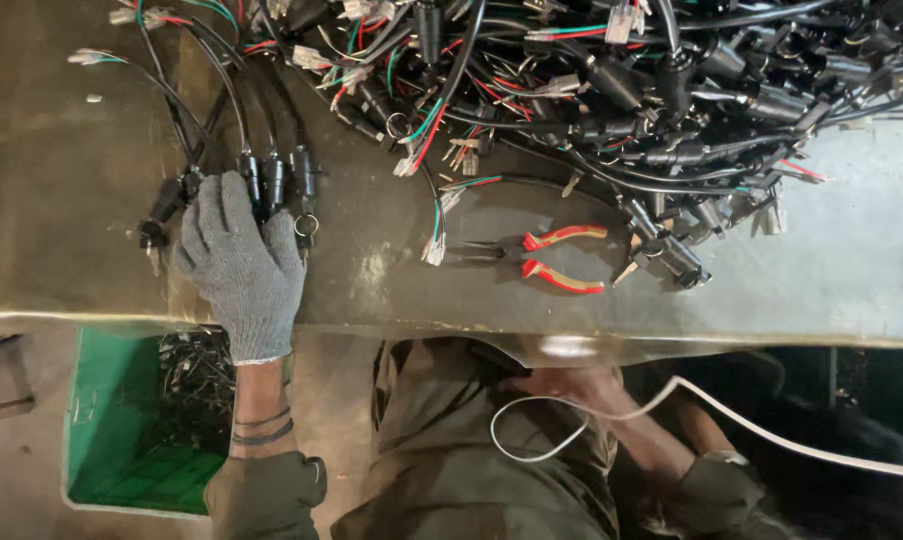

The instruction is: The person repeatedly strips insulation from black wires using red-handled pliers, then separates and discards the cut pieces. The person handles multiple wires one at a time, placing finished wires aside on the table.

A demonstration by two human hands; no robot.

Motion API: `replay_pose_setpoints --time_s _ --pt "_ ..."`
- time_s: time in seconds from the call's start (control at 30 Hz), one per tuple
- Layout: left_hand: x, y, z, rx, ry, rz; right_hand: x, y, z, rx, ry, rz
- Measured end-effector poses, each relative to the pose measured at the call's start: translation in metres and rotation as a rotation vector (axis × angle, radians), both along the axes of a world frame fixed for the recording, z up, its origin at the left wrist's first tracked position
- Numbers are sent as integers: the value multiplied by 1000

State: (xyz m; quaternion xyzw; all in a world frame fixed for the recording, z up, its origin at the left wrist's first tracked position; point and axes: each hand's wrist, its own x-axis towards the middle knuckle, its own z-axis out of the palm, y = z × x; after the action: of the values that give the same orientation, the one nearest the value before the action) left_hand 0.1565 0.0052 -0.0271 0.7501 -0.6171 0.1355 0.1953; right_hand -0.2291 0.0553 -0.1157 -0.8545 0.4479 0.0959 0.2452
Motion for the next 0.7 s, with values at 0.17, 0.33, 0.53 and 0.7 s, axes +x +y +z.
replay_pose_setpoints --time_s 0.17,0.33,0.53,0.7 --pt "-3 -1 -1 11 10 15 -11 18 23 42 -89 -143" --pt "-2 1 -5 7 8 -3 -57 50 61 -12 -358 -205" --pt "0 4 -11 -14 -16 -22 -129 86 137 286 -416 -423" --pt "-2 3 -5 -4 -16 -8 -150 99 155 -350 -923 -1095"
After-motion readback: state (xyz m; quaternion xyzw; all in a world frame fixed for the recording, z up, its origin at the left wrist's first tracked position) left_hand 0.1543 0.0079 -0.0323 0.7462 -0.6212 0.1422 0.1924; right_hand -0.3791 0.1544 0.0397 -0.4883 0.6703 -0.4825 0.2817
